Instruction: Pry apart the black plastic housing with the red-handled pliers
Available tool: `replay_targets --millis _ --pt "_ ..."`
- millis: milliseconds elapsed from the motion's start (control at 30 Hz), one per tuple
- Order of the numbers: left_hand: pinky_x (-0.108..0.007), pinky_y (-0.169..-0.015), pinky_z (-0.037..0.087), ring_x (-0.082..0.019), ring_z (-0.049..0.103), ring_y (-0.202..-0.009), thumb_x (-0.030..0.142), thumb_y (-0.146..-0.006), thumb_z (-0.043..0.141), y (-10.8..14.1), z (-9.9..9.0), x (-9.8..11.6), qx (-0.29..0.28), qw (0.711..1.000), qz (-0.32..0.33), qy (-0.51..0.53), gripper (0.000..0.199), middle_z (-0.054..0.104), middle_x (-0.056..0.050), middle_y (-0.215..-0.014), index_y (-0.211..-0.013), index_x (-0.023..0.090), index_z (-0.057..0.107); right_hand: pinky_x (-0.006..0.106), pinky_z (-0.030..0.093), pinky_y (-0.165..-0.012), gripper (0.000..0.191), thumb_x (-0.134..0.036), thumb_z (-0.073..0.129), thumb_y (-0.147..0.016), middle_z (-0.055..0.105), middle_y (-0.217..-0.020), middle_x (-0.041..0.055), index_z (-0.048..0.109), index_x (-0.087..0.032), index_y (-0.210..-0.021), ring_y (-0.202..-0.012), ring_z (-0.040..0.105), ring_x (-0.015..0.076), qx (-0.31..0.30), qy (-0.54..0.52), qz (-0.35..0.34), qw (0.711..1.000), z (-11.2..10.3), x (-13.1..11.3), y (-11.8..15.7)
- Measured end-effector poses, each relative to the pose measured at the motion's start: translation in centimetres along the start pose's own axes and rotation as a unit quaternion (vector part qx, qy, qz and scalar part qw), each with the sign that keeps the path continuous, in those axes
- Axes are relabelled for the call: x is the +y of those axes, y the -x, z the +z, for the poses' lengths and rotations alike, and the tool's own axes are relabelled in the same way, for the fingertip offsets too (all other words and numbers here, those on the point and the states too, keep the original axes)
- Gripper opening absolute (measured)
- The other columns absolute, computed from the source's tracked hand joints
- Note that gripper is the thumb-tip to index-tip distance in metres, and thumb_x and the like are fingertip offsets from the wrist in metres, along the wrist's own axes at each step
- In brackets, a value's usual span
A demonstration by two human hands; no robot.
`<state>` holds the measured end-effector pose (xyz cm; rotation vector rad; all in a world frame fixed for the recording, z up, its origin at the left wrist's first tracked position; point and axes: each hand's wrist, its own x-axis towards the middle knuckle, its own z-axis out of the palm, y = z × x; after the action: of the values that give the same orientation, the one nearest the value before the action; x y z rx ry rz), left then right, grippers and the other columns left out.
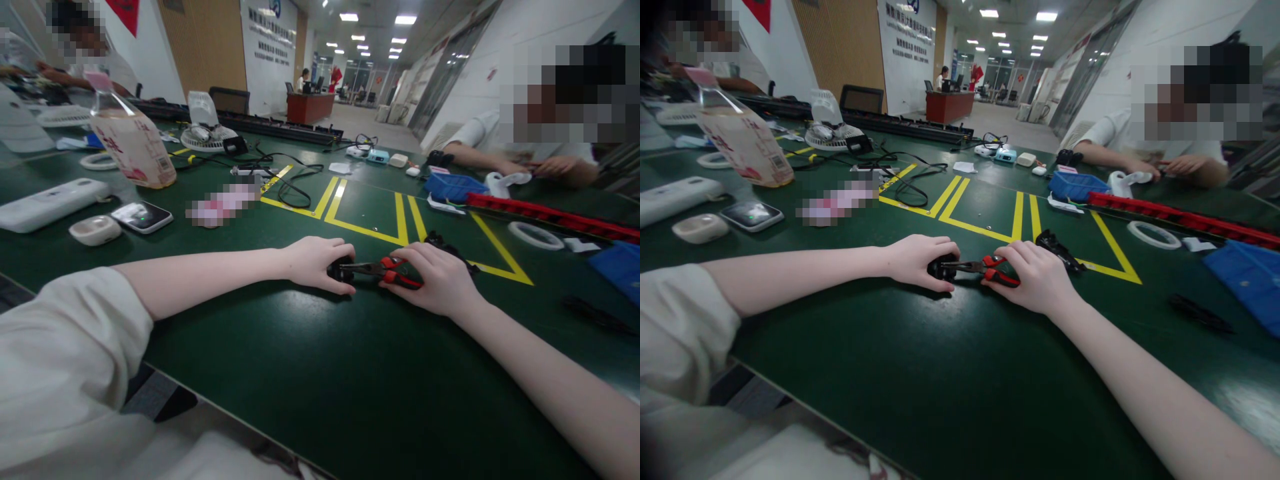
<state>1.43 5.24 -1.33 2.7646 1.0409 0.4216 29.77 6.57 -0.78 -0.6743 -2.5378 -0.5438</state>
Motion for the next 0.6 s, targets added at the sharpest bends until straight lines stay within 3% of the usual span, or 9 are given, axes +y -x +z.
replay_targets --millis 600 --pt "-0.028 -0.069 0.044 -0.021 0.064 -0.087 0.069 -0.083 0.058 0.05 0.17 -0.14 0.002 1.0 0.006 -0.007 0.061 0.063 -0.006 -0.11 -0.119 0.021 0.054 0.038 0.055 -0.07 0.044 -0.051 0.07 -0.08 0.071 -0.097 0.0116 0.06 -0.019 -0.108 -0.085 0.067 0.0259 0.011 0.013 0.007 1.0 0.0 0.02 0.05"
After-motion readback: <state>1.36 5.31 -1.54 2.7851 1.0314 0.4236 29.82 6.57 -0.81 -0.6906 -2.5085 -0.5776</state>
